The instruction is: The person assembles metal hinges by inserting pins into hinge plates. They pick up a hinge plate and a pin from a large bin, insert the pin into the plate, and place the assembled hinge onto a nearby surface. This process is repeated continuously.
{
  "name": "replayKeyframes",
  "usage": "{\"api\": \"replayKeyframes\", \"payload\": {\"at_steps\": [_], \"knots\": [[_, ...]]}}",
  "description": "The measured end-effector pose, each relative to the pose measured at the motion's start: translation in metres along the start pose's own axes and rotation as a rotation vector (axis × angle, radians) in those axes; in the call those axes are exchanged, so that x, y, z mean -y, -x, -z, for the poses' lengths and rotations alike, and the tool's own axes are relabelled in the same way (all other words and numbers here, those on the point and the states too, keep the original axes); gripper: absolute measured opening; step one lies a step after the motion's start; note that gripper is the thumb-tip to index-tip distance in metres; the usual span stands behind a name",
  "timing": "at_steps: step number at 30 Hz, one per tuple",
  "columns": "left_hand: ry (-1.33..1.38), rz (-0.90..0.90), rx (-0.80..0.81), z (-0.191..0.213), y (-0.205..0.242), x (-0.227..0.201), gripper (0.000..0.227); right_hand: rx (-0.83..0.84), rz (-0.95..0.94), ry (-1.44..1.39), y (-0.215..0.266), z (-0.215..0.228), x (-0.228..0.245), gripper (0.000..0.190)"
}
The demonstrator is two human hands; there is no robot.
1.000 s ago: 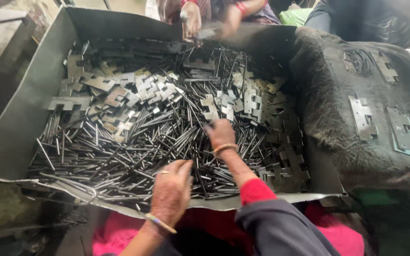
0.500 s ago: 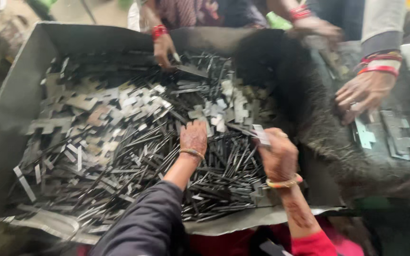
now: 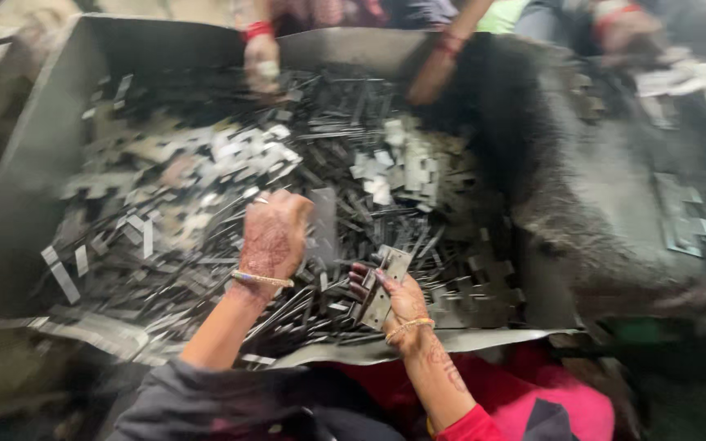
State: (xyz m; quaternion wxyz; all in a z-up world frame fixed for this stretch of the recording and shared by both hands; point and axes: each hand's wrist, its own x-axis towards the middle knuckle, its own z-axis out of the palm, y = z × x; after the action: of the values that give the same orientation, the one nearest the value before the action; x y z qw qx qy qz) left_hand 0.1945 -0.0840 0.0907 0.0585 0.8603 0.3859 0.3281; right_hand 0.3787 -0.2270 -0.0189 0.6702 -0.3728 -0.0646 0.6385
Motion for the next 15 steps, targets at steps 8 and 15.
{"api": "replayKeyframes", "payload": {"at_steps": [8, 15], "knots": [[0.195, 0.021, -0.184, 0.015, 0.089, -0.037, 0.024, 0.003, -0.219, -0.119, 0.02, -0.053, -0.049, 0.06], [1.011, 0.836, 0.234, 0.031, 0.132, 0.003, 0.031, 0.051, 0.223, 0.319, -0.007, -0.094, -0.089, 0.043]]}}
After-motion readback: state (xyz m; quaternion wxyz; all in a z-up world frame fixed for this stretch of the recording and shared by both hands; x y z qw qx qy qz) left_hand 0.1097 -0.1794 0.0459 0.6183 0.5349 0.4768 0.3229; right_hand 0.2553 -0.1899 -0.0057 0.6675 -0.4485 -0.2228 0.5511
